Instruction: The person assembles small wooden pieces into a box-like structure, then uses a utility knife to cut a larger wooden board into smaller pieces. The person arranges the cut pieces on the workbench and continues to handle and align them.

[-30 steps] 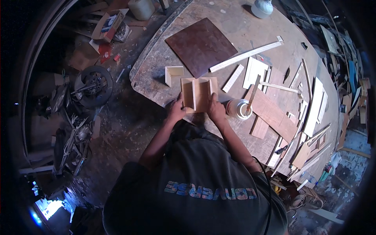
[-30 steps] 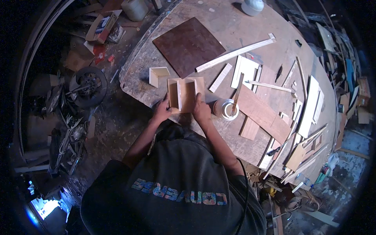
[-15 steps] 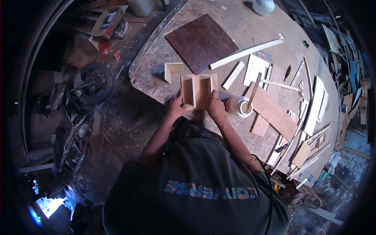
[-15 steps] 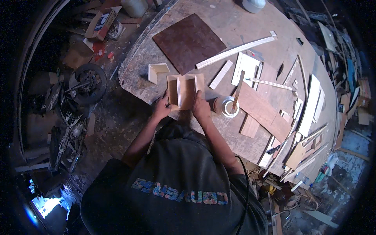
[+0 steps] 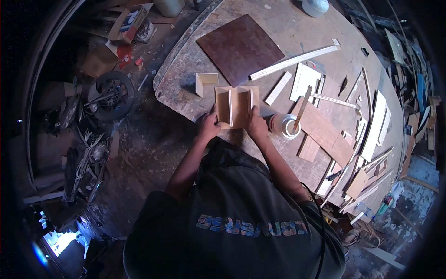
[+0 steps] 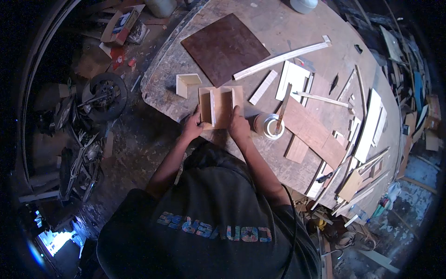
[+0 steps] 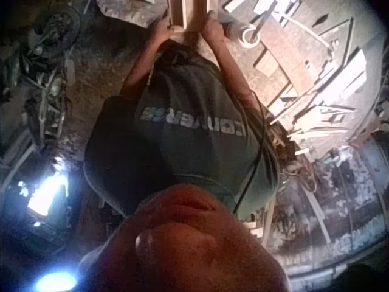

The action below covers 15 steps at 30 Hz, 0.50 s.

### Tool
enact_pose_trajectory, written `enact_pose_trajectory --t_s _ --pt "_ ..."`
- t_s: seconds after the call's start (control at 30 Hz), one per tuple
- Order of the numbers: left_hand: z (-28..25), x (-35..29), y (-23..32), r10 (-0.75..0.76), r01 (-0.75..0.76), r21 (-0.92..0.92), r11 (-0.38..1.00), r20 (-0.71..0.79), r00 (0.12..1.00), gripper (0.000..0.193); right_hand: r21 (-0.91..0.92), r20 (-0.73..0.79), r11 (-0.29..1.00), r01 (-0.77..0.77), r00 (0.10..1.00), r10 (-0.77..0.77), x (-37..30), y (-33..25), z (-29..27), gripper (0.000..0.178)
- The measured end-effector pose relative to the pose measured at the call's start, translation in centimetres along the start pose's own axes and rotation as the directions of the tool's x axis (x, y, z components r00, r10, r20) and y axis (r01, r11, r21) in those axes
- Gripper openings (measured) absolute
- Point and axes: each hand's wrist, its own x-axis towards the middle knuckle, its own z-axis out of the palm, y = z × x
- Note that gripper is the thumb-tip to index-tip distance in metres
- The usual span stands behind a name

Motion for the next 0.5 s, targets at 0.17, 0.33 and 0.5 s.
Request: enact_pose_trajectory --t_s 0.17,0.33,0.5 --pt "-0.4 -0.2 0.6 -0.012 0.012 -0.020 1.000 0.014 1.000 0.091 -0.008 0.026 1.000 0.001 1.000 -0.001 0.0 0.2 0.1 0.033" --pt "-0.5 -0.1 0.5 -0.033 0.034 -0.024 0.999 0.029 0.999 0.093 -0.022 -0.003 1.000 0.018 1.000 -0.018 0.2 0.3 0.4 0.034" --pt "-1.7 0.1 2.1 -0.178 0.182 -0.005 0.983 0.178 0.968 0.091 -0.085 0.018 0.996 0.002 1.000 0.000 0.1 0.5 -0.1 0.048"
